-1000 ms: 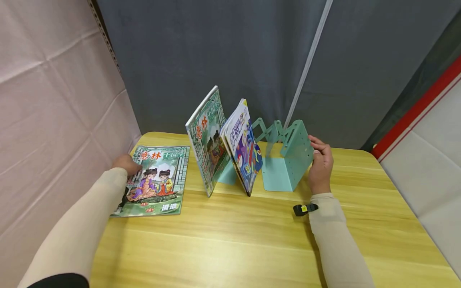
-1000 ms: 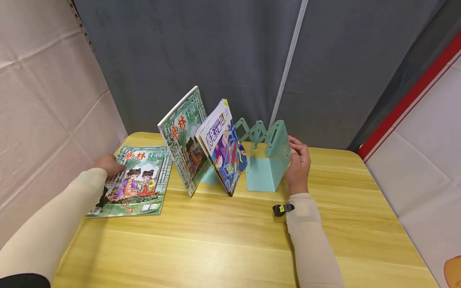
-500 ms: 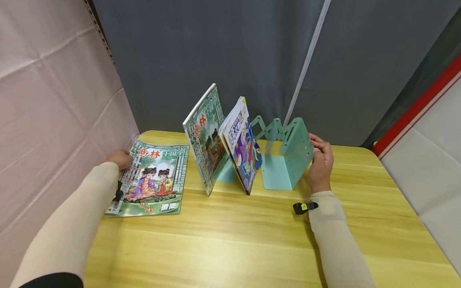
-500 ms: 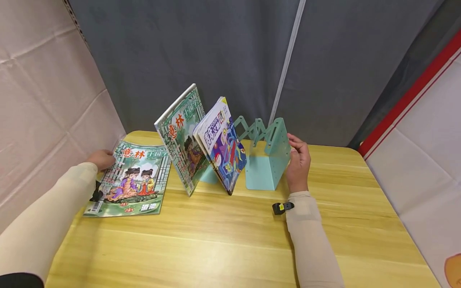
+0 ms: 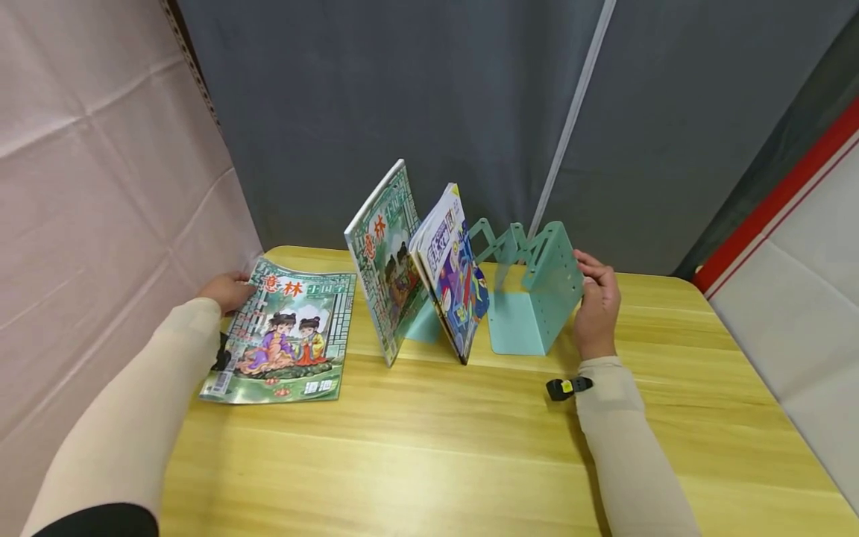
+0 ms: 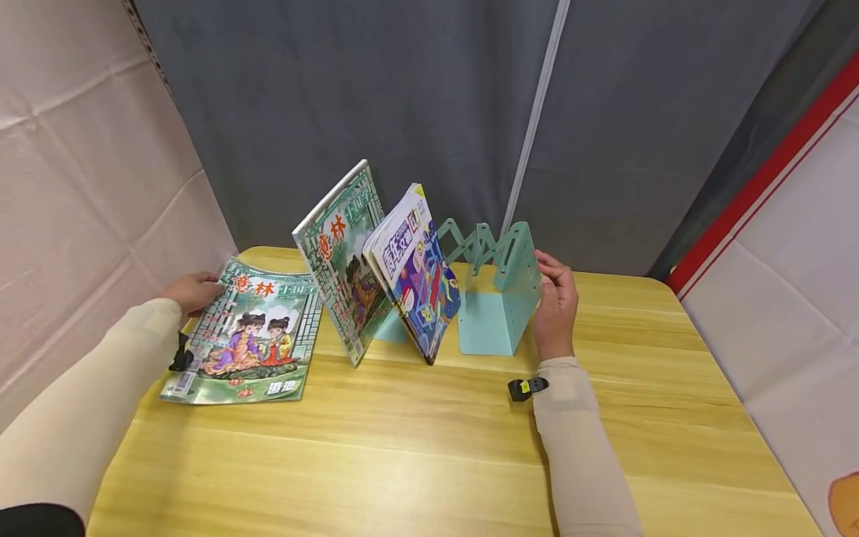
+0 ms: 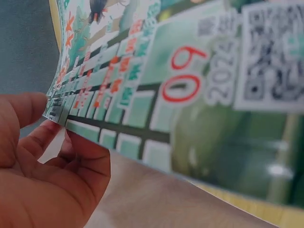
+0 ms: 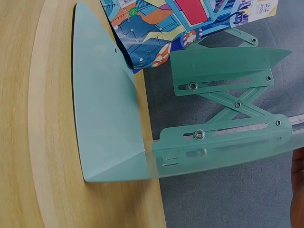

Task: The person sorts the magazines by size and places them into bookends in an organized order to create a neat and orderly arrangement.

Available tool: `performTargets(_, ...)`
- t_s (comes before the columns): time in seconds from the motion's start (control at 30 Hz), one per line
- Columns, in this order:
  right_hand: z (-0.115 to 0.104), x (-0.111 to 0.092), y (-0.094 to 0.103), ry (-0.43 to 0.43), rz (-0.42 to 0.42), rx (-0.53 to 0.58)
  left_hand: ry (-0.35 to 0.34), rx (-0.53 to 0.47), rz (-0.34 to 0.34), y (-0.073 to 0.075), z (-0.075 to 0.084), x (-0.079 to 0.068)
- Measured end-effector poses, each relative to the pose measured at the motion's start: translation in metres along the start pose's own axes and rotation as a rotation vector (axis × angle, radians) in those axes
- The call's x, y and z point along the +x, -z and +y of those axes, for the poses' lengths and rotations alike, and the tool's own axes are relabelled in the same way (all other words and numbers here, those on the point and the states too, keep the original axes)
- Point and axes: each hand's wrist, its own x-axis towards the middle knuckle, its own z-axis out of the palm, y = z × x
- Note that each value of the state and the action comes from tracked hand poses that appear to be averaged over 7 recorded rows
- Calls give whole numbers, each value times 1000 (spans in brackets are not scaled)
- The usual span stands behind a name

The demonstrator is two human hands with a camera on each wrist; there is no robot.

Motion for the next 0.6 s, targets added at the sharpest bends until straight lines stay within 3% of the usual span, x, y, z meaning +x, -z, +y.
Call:
performTargets(0.17, 0, -1, 1, -6, 3, -15, -55, 16, 26, -2, -2, 1)
performTargets(0.37, 2, -2, 2, -9, -3, -32, -59, -68, -7, -1, -7, 5)
performTargets(0.6, 2, -1, 3, 0, -11, -45, -82, -88, -57, 9, 8, -3)
